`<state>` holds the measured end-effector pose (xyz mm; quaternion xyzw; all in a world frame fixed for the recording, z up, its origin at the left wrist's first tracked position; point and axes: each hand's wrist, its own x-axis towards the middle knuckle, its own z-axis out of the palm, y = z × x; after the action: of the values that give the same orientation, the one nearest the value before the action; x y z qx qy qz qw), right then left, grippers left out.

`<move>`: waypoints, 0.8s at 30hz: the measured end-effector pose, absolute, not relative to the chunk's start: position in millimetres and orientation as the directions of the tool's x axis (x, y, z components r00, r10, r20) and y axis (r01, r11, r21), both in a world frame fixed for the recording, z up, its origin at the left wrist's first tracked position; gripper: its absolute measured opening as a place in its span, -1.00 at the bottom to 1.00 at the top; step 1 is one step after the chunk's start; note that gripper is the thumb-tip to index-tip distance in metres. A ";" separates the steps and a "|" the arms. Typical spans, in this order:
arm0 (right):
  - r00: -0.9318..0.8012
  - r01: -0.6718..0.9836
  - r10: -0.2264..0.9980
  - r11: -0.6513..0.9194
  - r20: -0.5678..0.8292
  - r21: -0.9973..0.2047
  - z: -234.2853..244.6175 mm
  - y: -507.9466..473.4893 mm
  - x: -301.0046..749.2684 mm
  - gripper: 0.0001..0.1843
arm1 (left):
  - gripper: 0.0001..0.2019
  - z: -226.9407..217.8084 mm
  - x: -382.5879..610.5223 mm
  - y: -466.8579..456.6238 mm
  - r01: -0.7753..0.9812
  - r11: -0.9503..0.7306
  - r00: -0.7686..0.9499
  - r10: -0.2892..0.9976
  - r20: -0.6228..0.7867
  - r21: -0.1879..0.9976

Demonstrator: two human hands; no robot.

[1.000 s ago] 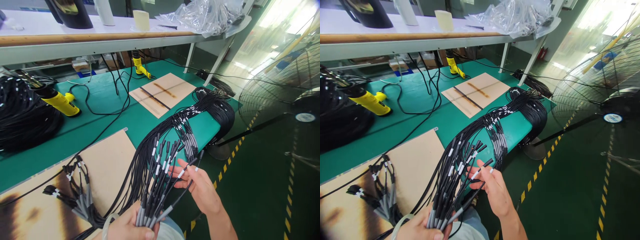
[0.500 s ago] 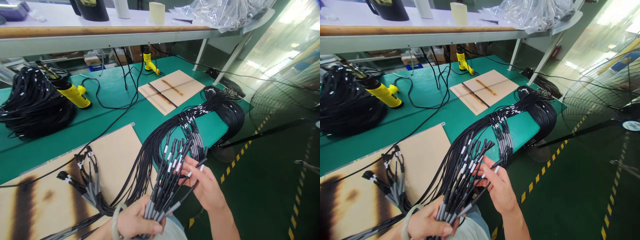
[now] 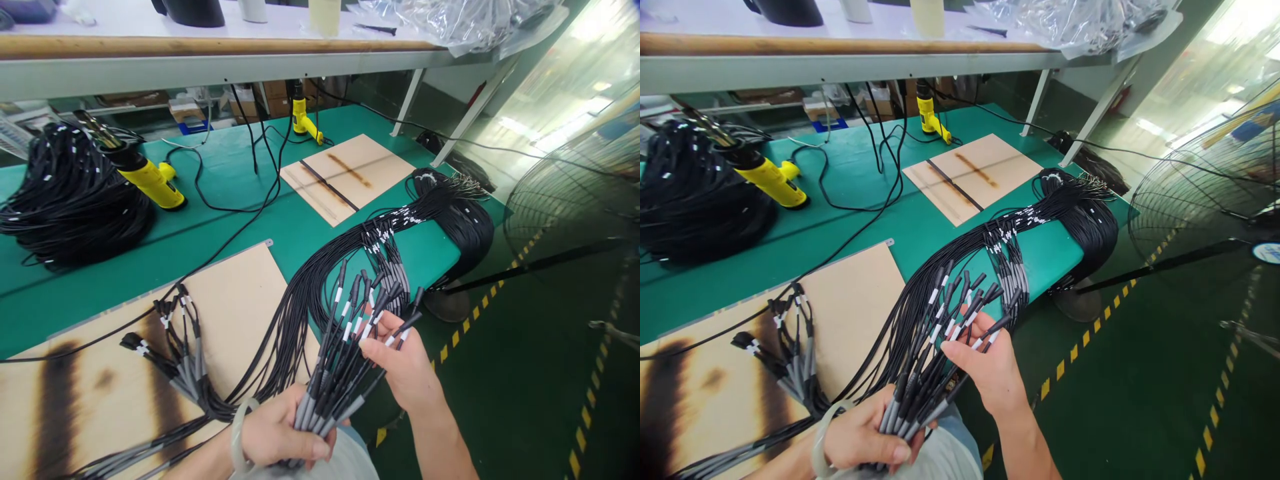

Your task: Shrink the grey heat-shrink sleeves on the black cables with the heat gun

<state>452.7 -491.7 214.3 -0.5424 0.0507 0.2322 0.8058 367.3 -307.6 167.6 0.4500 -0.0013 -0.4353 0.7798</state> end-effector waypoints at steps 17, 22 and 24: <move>0.891 -0.446 0.244 0.314 -0.382 -0.838 209.1 -491.6 443.6 -0.51 | -0.54 163.8 361.7 -303.2 0.677 0.265 0.639 -0.674 -0.371 0.686; 0.902 -0.416 0.254 0.293 -0.350 -0.861 209.6 -489.0 444.0 -0.58 | -0.54 161.3 359.9 -301.2 0.668 0.261 0.642 -0.676 -0.363 0.697; 0.906 -0.406 0.254 0.291 -0.339 -0.866 209.8 -487.8 444.2 -0.61 | -0.53 160.3 359.8 -300.7 0.669 0.257 0.639 -0.679 -0.362 0.698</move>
<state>444.2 -487.8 209.8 -0.5586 0.0681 0.2061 0.8005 359.8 -300.7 160.3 0.4368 -0.0056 -0.4248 0.7929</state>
